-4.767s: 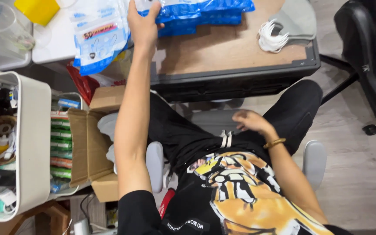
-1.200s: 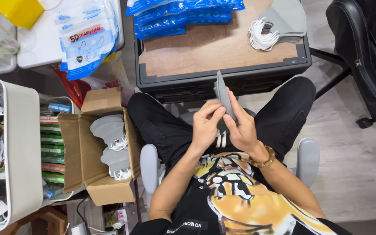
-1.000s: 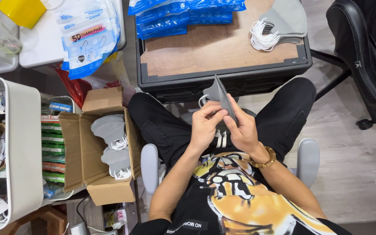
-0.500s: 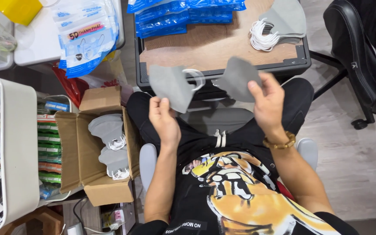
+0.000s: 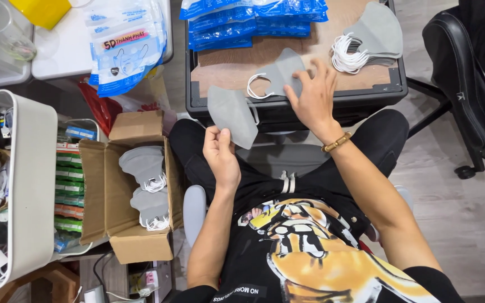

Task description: The person is sitting at a desk and manually placing individual grey face masks into plastic packaging bags.

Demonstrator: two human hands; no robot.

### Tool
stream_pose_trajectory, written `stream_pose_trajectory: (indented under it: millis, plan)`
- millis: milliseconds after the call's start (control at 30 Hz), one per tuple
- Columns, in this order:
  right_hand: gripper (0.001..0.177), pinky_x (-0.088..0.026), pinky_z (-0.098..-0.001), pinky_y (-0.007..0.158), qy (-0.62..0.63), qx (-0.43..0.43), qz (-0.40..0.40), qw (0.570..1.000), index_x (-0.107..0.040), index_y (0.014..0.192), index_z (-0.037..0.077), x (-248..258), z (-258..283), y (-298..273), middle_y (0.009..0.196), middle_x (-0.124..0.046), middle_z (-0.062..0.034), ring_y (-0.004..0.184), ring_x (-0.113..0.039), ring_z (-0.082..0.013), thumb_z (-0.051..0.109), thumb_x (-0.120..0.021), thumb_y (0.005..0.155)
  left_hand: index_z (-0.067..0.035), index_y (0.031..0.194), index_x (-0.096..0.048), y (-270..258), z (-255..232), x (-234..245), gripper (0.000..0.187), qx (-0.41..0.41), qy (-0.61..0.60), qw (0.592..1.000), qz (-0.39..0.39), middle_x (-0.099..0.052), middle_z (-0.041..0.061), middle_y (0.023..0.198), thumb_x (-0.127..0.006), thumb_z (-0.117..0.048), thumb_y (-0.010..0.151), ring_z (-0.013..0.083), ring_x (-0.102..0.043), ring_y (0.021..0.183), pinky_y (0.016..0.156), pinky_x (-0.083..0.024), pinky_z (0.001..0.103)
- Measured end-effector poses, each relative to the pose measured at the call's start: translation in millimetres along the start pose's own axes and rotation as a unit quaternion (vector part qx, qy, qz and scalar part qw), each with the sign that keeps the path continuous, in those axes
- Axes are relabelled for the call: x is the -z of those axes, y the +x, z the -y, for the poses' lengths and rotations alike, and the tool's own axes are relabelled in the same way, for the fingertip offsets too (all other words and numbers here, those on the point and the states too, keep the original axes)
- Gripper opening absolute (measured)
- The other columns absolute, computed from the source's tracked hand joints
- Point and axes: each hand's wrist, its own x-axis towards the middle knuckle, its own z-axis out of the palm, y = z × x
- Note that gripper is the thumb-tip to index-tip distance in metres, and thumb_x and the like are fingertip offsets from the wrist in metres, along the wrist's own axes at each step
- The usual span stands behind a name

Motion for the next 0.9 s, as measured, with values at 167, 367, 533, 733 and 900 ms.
stream_pose_trajectory:
  millis: [167,367,533,733,900]
  plan:
    - [0.033,-0.03,-0.0565,0.109,-0.008,0.064,-0.003,0.998,-0.069,0.116,0.001,-10.9,-2.9,-7.4,0.132,-0.058,-0.0178,0.127,-0.049,-0.0379,0.027,-0.078,0.098,-0.003,0.102,-0.061,-2.9,-3.3,-9.1,0.005,-0.015,0.02,1.0,0.018,-0.066,0.006,0.081,-0.059,-0.006,0.104,0.0109,-0.068,0.08,0.08,-0.06,0.029]
    - [0.033,-0.029,-0.054,0.107,0.138,0.023,-0.05,0.989,-0.063,0.122,-0.001,27.9,27.7,-9.0,0.131,-0.048,-0.019,0.123,-0.046,-0.0388,0.027,-0.069,0.106,-0.005,0.102,-0.064,-11.8,-46.3,-35.1,0.008,-0.114,0.106,0.988,0.0,-0.059,0.001,0.08,-0.07,-0.008,0.098,0.0062,-0.057,0.075,0.072,-0.054,0.026]
    - [0.053,-0.059,-0.0385,0.085,0.46,-0.034,0.087,0.883,-0.062,0.129,0.001,53.9,55.5,-38.9,0.108,-0.072,-0.0162,0.096,-0.074,-0.0283,0.043,-0.07,0.096,-0.008,0.089,-0.069,-15.9,-61.3,-63.7,0.01,-0.322,0.242,0.915,-0.005,-0.063,0.002,0.081,-0.078,-0.01,0.09,0.0176,-0.061,0.069,0.066,-0.05,0.028]
    - [0.03,-0.05,-0.0347,0.056,0.419,-0.074,0.086,0.901,-0.067,0.081,0.006,58.9,36.4,-37.8,0.065,-0.064,-0.0078,0.069,-0.056,-0.0076,0.017,-0.059,0.108,-0.016,0.1,-0.077,-6.0,-70.0,-81.6,0.02,-0.422,0.329,0.837,0.113,-0.067,0.001,0.103,-0.079,-0.024,0.082,0.0215,-0.062,0.089,0.087,-0.05,0.038]
    - [0.019,-0.056,-0.0337,0.067,0.494,-0.081,0.199,0.843,-0.074,0.09,0.004,83.8,29.8,-26.3,0.076,-0.074,-0.0115,0.071,-0.067,-0.0144,0.009,-0.062,0.103,-0.004,0.156,-0.038,19.1,-93.7,-76.1,0.086,-0.236,0.325,0.89,0.217,-0.049,0.026,0.148,-0.085,-0.023,0.087,0.0485,-0.047,0.136,0.117,-0.032,0.056]
